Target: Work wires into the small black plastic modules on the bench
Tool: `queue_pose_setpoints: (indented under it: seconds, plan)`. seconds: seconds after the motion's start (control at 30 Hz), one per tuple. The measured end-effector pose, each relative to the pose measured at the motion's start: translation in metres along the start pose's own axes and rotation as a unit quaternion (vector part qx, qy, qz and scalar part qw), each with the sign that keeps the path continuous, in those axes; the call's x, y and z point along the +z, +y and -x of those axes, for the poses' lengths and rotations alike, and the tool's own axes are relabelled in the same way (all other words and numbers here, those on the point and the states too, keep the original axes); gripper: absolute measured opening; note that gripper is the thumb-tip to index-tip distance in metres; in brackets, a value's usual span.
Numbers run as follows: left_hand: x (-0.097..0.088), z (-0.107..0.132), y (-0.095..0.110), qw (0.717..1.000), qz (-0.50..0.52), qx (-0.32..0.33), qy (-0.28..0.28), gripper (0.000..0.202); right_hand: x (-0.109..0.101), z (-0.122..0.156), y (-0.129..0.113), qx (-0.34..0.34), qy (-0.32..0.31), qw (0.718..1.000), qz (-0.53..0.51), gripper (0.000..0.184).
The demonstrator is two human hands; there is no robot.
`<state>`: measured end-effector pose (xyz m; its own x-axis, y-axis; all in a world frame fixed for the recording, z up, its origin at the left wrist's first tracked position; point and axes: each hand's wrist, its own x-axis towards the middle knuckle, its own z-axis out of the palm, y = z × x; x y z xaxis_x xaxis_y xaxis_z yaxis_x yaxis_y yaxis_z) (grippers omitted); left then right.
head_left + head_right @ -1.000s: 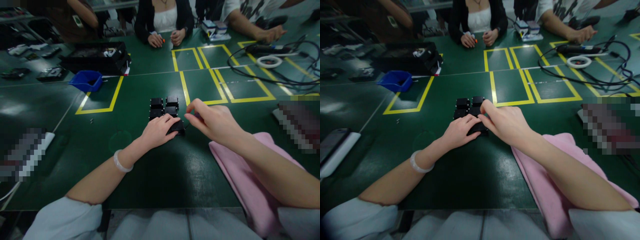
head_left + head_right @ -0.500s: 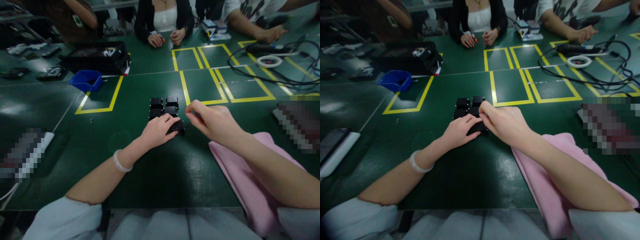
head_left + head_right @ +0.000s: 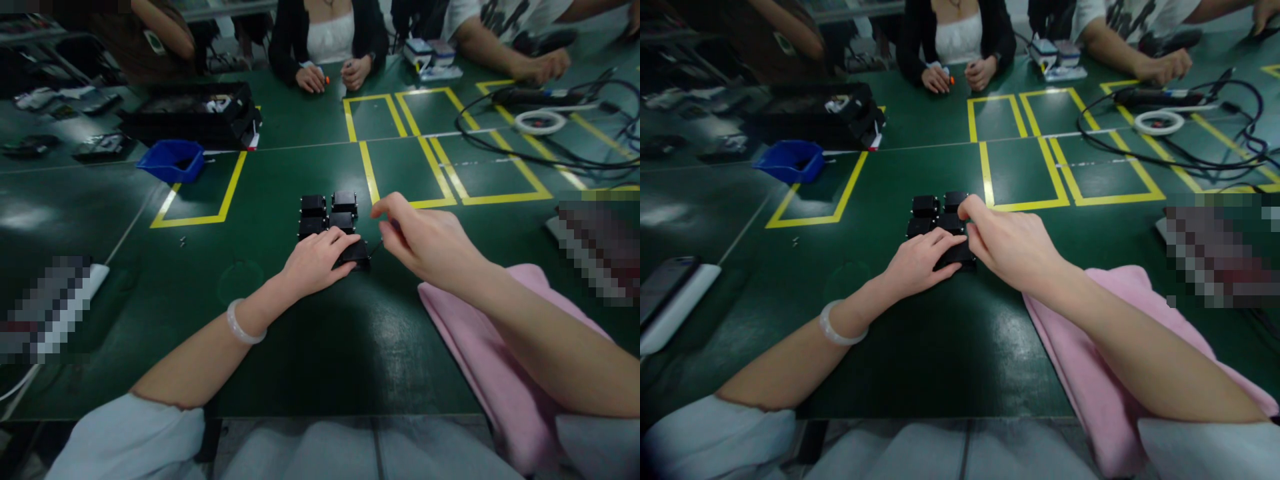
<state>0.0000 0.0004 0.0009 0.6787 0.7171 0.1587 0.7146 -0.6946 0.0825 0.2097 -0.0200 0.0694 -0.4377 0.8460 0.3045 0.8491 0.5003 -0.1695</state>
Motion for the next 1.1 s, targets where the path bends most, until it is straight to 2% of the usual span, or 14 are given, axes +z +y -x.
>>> queue_pose_setpoints:
  seconds: [0.27, 0.47, 0.67, 0.87, 1.1]
  plan:
    - [0.0001, -0.0003, 0.0004, 1.000, 0.002, -0.003, 0.003, 0.045, -0.0014, -0.0008, 0.0003, 0.005, -0.023, 1.000, 0.011, 0.027]
    - [-0.0010, -0.0009, 0.0003, 1.000, 0.005, -0.003, 0.000, 0.045, 0.0001, -0.0004, -0.0013, 0.006, -0.009, 1.000, -0.016, 0.029]
    - [0.0008, -0.0001, 0.0004, 1.000, 0.001, -0.003, 0.001, 0.046, -0.0008, -0.0013, 0.0007, 0.011, -0.022, 1.000, 0.015, 0.029]
    - [0.0002, -0.0003, 0.0005, 1.000, -0.002, -0.002, 0.003, 0.045, 0.0002, -0.0019, 0.0004, 0.002, 0.001, 1.000, -0.009, 0.026]
    - [0.0002, -0.0003, 0.0002, 1.000, -0.001, -0.003, 0.002, 0.045, -0.0007, -0.0018, -0.0002, 0.019, -0.018, 1.000, -0.001, 0.027]
